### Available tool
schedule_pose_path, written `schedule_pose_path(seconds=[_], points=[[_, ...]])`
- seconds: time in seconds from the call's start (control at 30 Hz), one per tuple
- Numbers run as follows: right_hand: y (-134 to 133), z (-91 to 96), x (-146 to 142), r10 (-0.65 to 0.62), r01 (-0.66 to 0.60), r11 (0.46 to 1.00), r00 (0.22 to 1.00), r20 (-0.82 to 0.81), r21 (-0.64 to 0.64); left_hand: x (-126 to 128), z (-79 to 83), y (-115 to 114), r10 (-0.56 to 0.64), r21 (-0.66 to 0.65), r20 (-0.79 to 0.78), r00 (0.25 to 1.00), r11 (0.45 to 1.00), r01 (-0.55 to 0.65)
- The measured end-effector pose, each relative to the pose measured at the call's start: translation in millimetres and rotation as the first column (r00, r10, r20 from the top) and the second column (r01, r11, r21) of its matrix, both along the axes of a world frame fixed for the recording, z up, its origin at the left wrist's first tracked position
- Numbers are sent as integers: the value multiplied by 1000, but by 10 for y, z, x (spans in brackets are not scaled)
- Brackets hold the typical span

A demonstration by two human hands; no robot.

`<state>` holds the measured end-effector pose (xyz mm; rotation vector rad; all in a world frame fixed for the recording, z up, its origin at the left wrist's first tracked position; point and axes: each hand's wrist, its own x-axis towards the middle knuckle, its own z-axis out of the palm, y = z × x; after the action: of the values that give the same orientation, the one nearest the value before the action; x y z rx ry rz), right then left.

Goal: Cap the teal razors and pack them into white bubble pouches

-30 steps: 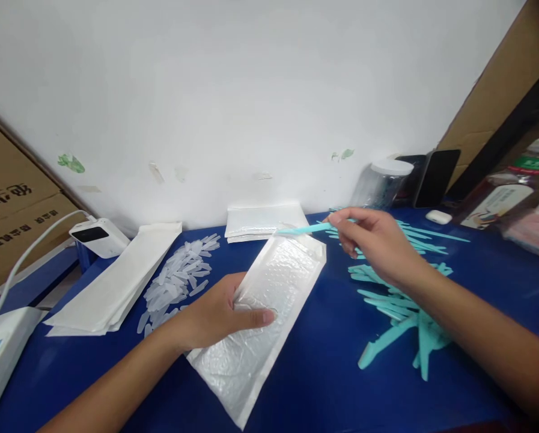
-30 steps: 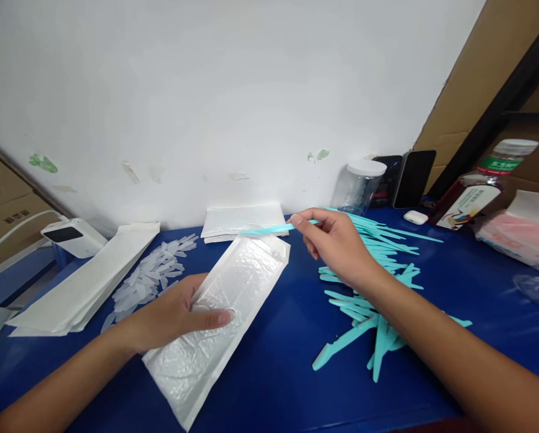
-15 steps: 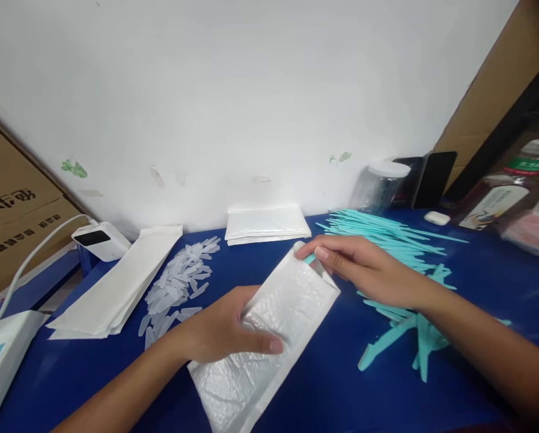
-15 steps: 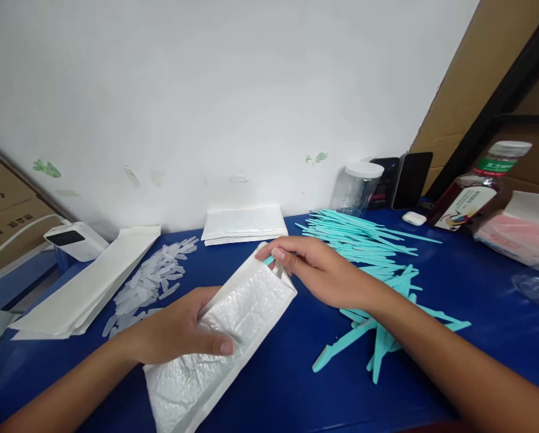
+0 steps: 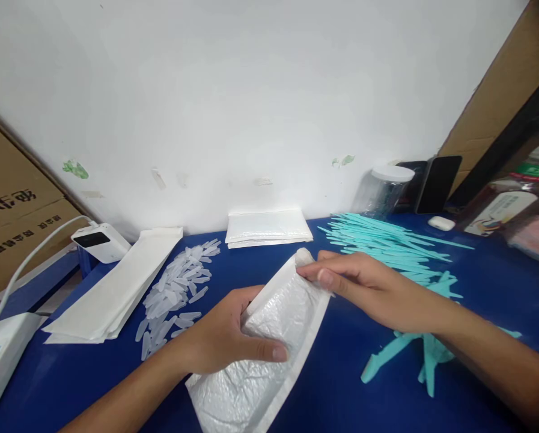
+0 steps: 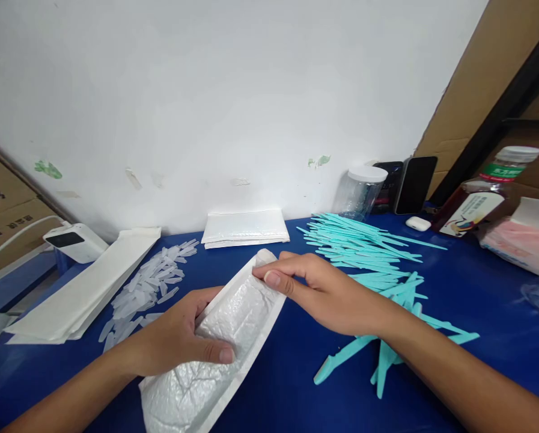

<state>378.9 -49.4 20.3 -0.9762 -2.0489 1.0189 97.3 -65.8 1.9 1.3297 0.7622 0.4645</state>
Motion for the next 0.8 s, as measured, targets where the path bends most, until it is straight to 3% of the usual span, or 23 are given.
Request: schedule_pose_path(seconds=[0.07, 0.13, 0.2, 0.23, 0.27, 0.33, 0.4, 0.47, 0.6, 0.8], points=[[-11, 33, -3, -22, 18, 995, 999, 40, 96, 0, -13, -2, 24, 2, 23, 999, 1000, -24], [14, 36, -21, -144, 143, 970, 990, -9, 199, -5, -26, -6, 57, 5, 45, 997, 998, -57], [57, 12, -42, -280, 296, 935, 954, -104, 196, -17, -41, -5, 109, -3, 55, 993, 994, -109], [75, -6, -53, -315, 332, 933, 939, -137, 136, -23, -50, -3, 141, -6, 53, 989, 990, -141], [85, -25, -66, -308, 317, 948, 939, -152, 39, -27, -60, -1, 174, -3, 46, 984, 985, -174], [69, -68, -108, -166, 133, 973, 971, -174, -188, -25, -82, 1, 241, 17, 33, 970, 970, -242], [4, -114, -184, 19, -100, 930, 974, -226, -352, -3, -103, -8, 297, 50, 33, 954, 953, -298], [-83, -165, -281, 88, -203, 885, 957, -276, -420, 34, -117, -27, 319, 79, 34, 947, 944, -321], [-171, -264, -418, 19, -154, 890, 953, -302, -429, 97, -100, -64, 323, 104, 45, 945, 940, -326], [-90, -300, -365, -84, -21, 940, 953, -291, -341, 48, -100, -47, 231, -7, -7, 973, 973, -231]])
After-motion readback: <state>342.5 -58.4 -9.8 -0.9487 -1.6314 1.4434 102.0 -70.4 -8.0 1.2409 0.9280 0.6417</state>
